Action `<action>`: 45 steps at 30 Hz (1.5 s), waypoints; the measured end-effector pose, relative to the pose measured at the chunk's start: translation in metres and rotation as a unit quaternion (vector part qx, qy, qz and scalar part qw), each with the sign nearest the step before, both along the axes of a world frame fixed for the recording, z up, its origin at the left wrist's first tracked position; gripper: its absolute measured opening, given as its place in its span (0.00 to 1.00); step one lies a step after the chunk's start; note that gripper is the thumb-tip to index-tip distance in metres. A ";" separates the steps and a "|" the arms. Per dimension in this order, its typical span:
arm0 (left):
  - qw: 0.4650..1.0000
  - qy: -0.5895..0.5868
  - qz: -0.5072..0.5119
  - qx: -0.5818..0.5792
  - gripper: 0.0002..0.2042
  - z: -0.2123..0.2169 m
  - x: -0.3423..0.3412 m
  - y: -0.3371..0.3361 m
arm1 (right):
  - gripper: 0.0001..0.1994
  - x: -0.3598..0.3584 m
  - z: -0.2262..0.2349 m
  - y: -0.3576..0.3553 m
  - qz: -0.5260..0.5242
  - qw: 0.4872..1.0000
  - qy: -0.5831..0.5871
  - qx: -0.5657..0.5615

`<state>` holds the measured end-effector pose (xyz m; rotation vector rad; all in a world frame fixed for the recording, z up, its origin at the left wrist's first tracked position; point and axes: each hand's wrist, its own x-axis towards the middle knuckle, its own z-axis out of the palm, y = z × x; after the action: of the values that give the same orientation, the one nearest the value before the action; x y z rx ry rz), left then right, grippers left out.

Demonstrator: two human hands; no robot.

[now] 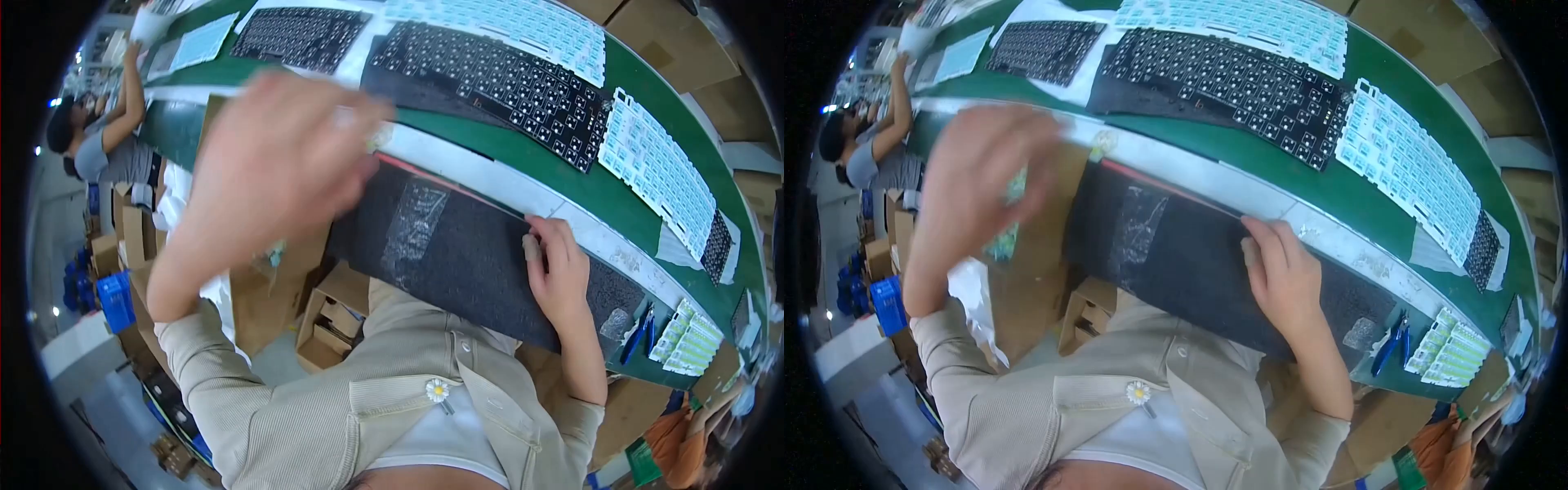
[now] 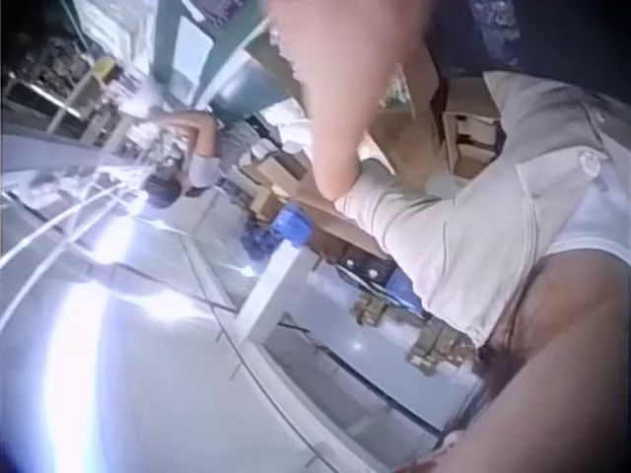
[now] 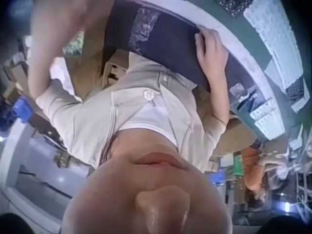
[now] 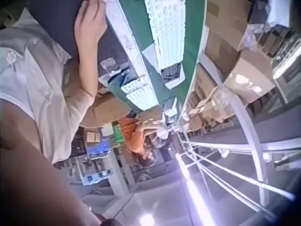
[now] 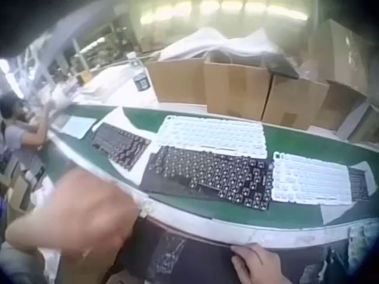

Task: Manually inserting electronic components into a grid-like tray on an assembly line.

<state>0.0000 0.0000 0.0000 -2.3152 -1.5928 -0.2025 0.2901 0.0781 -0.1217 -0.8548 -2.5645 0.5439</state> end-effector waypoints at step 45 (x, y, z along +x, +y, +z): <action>-0.195 -0.936 0.002 -0.294 0.11 -0.079 0.173 -0.033 | 0.15 0.201 0.084 -0.072 -0.408 0.879 -0.009 0.246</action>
<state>0.1734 -0.0330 -0.0786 -0.3835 0.1381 1.2489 0.4911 0.0057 -0.0380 -1.5679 -1.9193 -0.3548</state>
